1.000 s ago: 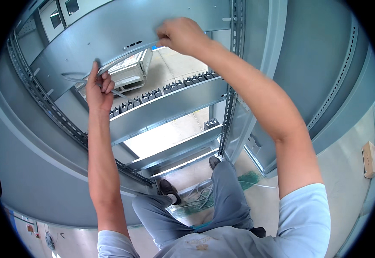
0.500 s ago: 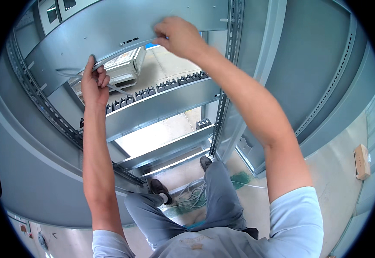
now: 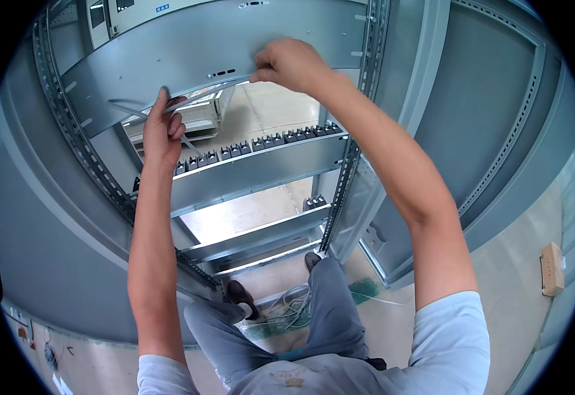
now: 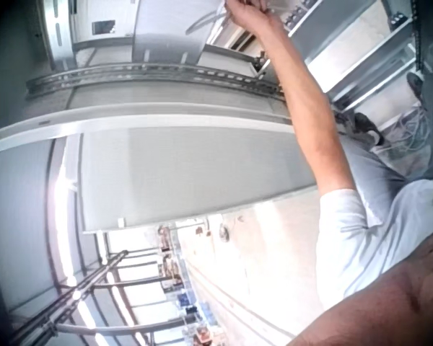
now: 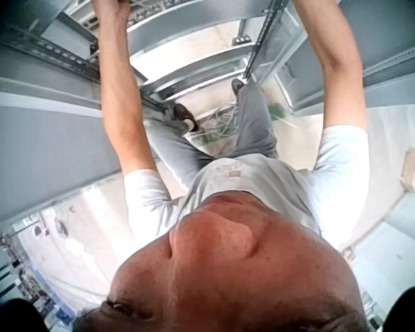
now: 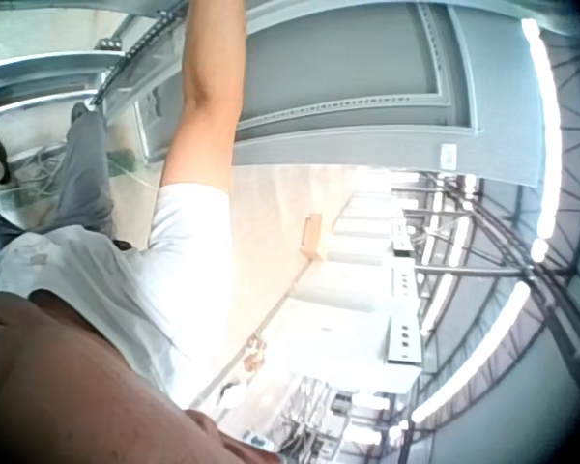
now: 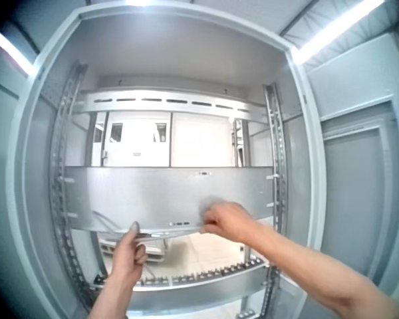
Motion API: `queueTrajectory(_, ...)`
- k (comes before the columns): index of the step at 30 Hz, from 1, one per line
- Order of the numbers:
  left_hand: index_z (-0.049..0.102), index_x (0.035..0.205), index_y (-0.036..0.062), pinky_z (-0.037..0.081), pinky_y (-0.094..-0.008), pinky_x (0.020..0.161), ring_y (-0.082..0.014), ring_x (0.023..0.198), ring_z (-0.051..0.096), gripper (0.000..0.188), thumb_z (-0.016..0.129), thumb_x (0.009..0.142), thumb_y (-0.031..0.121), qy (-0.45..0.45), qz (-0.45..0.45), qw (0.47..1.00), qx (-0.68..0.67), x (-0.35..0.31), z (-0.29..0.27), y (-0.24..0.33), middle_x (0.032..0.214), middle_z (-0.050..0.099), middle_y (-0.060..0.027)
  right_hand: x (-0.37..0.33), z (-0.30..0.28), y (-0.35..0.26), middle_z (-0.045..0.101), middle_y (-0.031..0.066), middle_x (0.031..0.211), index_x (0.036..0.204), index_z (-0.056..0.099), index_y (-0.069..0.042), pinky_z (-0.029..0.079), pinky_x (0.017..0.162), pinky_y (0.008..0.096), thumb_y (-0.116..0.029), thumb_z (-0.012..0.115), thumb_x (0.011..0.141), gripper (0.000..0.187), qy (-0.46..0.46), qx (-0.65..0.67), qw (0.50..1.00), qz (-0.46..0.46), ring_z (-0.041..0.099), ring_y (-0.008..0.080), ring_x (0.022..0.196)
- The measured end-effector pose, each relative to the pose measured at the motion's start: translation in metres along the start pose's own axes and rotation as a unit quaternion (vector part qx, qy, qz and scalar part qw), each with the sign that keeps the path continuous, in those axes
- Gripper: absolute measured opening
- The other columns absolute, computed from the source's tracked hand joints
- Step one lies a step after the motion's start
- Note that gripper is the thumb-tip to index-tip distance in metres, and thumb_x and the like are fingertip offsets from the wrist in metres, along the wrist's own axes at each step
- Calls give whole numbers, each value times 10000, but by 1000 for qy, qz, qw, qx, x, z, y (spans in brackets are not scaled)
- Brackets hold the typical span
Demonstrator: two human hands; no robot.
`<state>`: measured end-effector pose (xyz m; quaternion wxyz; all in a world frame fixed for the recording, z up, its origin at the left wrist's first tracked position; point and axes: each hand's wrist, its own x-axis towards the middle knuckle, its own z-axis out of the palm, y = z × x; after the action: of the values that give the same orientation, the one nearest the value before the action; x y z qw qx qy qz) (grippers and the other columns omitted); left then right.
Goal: The person sits on a small stool and gathers a bundle of gray cables from the floor. They then route the cables through a metal rack, securing them with zip ties to the rack's interior structure.
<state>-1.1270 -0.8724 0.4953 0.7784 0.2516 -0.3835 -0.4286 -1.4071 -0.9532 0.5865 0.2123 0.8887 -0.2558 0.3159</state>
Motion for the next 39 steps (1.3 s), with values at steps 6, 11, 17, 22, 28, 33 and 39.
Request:
queueTrajectory(6, 595, 968, 53, 234, -236, 429, -58, 483, 315, 270, 689, 998, 304, 26, 10, 999, -37, -1, 4, -6, 887, 669, -87, -14, 13, -6, 651, 91, 874, 849, 676, -72, 502, 730, 468, -352, 760, 873, 293, 70, 17, 997, 0, 631, 332, 861)
queueTrajectory(11, 595, 939, 36, 234, -239, 423, -63, 468, 319, 266, 684, 1001, 279, 29, 8, 995, -94, 0, 15, -7, 836, 640, -71, -12, 15, -3, 614, 92, 846, 848, 653, -74, 482, 699, 456, -344, 762, 885, 293, 56, 26, 997, 39, 608, 328, 825)
queueTrajectory(17, 581, 1033, 47, 247, -237, 429, -59, 485, 319, 264, 645, 1023, 303, 27, 6, 998, -49, -2, 16, -4, 923, 693, -133, -7, 8, -7, 632, 105, 856, 840, 661, -70, 493, 722, 466, -377, 751, 880, 322, 64, -4, 997, 35, 628, 332, 852)
queueTrajectory(22, 597, 1007, 39, 247, -232, 414, -59, 478, 306, 290, 648, 1026, 324, 29, -7, 998, -53, -7, 16, -2, 981, 708, -134, -1, 1, -9, 614, 115, 841, 839, 658, -68, 470, 702, 459, -410, 785, 850, 366, -25, 30, 997, 65, 605, 337, 812)
queueTrajectory(28, 597, 1015, 44, 246, -228, 419, -56, 472, 303, 272, 653, 1021, 310, 21, -12, 999, -39, -4, 11, -1, 958, 699, -118, -2, 7, -7, 635, 119, 806, 792, 649, -41, 465, 670, 457, -421, 819, 813, 417, 41, 6, 999, 33, 617, 336, 767)
queueTrajectory(33, 580, 1018, 47, 259, -231, 429, -64, 473, 308, 253, 648, 1022, 290, 63, -5, 997, -51, -6, 18, -5, 929, 678, -114, -3, 12, -16, 624, 122, 721, 777, 659, -40, 462, 645, 449, -390, 838, 801, 393, 47, 54, 992, 105, 598, 339, 697)
queueTrajectory(39, 562, 1010, 53, 267, -233, 433, -64, 483, 321, 235, 638, 1026, 275, 39, 9, 998, -49, -8, 17, -7, 914, 679, -116, 0, 5, -17, 620, 112, 714, 768, 650, -36, 459, 639, 446, -372, 831, 814, 384, 17, 39, 995, 96, 595, 330, 685)
